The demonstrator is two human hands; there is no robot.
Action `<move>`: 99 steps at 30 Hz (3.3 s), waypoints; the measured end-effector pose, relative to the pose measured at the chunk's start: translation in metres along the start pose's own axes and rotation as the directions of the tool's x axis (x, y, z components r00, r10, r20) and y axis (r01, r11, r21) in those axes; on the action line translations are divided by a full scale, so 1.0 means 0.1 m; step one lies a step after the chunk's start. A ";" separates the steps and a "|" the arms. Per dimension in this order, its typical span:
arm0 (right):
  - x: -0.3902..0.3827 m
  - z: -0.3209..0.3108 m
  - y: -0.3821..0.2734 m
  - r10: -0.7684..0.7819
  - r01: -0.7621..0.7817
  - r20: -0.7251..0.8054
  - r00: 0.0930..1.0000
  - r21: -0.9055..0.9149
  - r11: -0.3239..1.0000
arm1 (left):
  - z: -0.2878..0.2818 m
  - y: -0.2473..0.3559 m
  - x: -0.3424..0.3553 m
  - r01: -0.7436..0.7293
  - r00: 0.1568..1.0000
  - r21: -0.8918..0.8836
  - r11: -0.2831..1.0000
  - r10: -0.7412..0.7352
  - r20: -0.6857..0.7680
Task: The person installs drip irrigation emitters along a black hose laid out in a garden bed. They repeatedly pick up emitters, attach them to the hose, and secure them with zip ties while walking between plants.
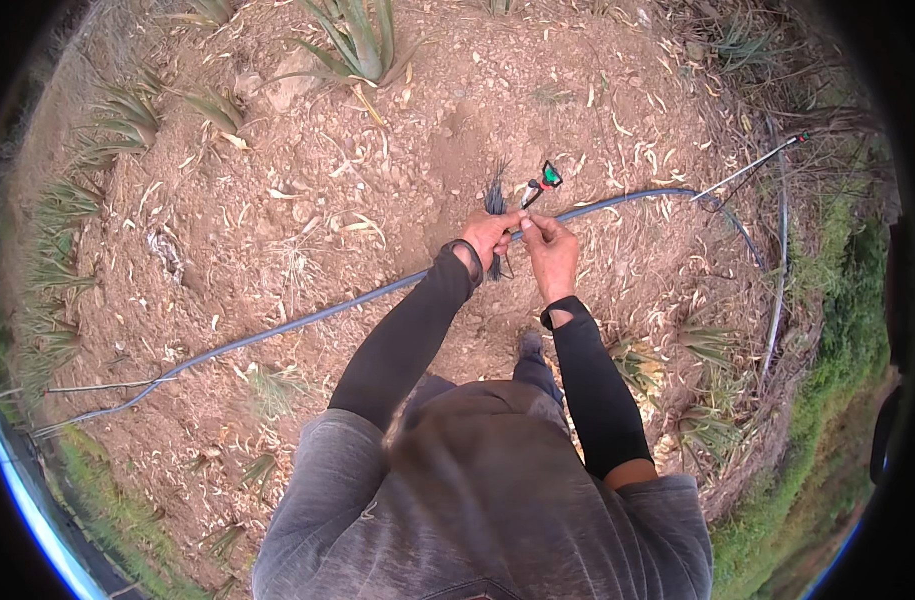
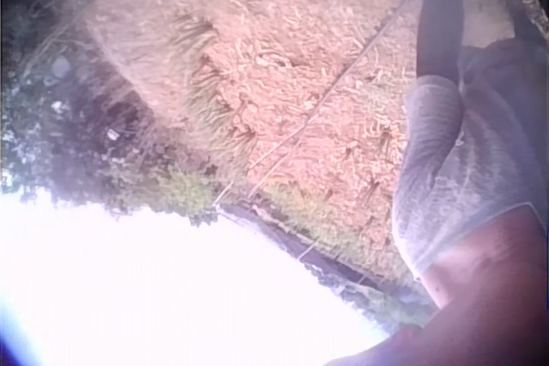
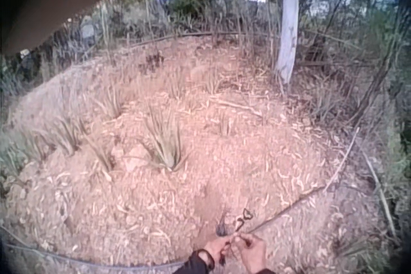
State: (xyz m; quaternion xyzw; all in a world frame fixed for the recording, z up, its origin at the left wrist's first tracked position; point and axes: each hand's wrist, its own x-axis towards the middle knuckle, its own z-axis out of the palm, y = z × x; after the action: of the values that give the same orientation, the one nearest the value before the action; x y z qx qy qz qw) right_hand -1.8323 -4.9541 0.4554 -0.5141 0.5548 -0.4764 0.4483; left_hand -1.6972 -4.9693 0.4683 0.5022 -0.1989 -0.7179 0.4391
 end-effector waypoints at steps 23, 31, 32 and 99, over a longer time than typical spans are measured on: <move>0.30 -0.27 -0.07 -0.161 0.219 0.210 0.964 -0.297 0.929 | 0.25 -0.28 0.02 -0.167 0.973 -0.105 0.980 0.146 -0.179; 0.36 -0.36 -0.15 -0.176 0.285 0.266 0.948 -0.459 0.842 | 0.20 -0.23 0.18 -0.042 0.996 -0.189 0.981 0.027 -0.083; 0.35 -0.38 -0.25 -0.197 0.324 0.281 0.939 -0.539 0.778 | 0.20 -0.20 0.17 -0.038 0.995 -0.171 0.985 0.021 -0.100; 1.14 -0.18 0.07 0.082 -0.208 0.547 0.833 0.172 0.963 | 0.07 0.21 0.72 -0.481 0.823 0.523 0.704 0.568 -0.008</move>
State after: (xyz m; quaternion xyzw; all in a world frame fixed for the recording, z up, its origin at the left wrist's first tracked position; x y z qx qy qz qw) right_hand -1.8594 -5.0669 0.4503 -0.5286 0.3880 -0.3379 0.6752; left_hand -1.7027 -5.0413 0.4474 0.5789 -0.4745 -0.4408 0.4954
